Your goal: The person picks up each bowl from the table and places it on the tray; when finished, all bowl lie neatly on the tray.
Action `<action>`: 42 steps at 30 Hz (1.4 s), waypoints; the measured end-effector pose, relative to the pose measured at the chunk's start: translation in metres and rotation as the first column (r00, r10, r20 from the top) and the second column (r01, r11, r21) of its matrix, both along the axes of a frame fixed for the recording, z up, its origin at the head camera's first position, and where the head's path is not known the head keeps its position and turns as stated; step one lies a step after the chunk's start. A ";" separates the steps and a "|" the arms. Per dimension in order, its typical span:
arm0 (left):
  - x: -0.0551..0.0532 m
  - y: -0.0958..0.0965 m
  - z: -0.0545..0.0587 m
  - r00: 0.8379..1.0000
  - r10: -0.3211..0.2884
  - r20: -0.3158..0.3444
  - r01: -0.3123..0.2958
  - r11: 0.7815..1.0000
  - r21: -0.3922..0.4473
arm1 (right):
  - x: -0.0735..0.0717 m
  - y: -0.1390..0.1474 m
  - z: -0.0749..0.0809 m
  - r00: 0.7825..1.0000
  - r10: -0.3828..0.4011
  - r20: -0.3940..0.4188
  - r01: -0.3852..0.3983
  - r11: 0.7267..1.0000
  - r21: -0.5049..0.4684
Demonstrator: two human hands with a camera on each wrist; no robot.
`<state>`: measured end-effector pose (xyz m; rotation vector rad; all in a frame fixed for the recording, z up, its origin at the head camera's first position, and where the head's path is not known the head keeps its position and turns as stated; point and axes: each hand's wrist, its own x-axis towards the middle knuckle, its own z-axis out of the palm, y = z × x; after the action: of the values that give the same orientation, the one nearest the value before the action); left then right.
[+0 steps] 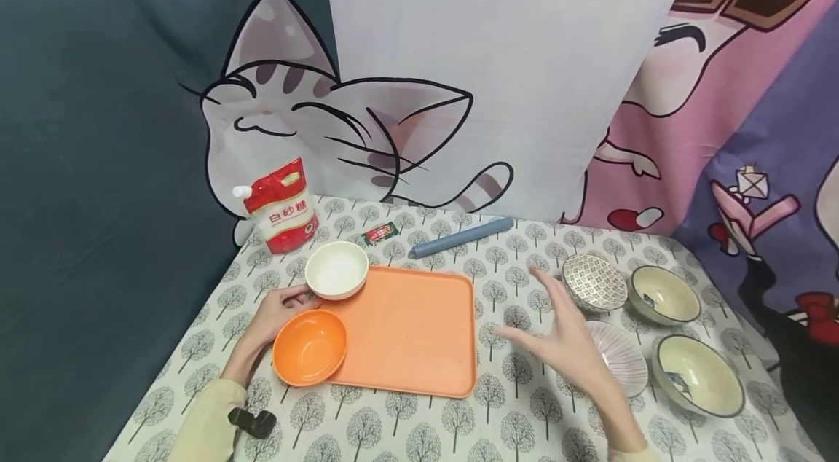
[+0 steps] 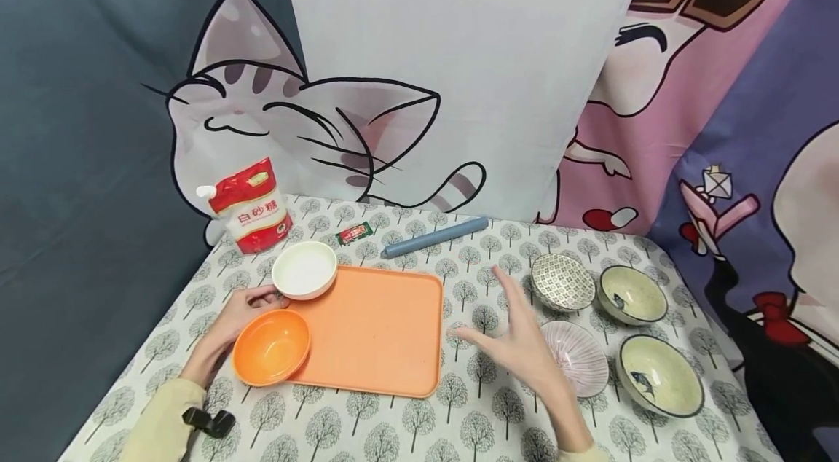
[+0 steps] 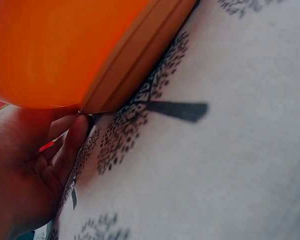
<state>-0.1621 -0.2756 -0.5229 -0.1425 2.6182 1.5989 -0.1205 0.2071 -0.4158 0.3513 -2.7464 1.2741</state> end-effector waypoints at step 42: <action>-0.001 -0.002 -0.003 1.000 0.008 0.021 -0.007 1.000 -0.024 | 0.049 0.111 -0.071 0.941 -0.336 0.047 0.317 0.920 0.229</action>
<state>-0.1627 -0.2771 -0.5257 -0.1702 2.6248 1.5592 -0.0714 0.3184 -0.4865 -0.1511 -2.8627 0.9271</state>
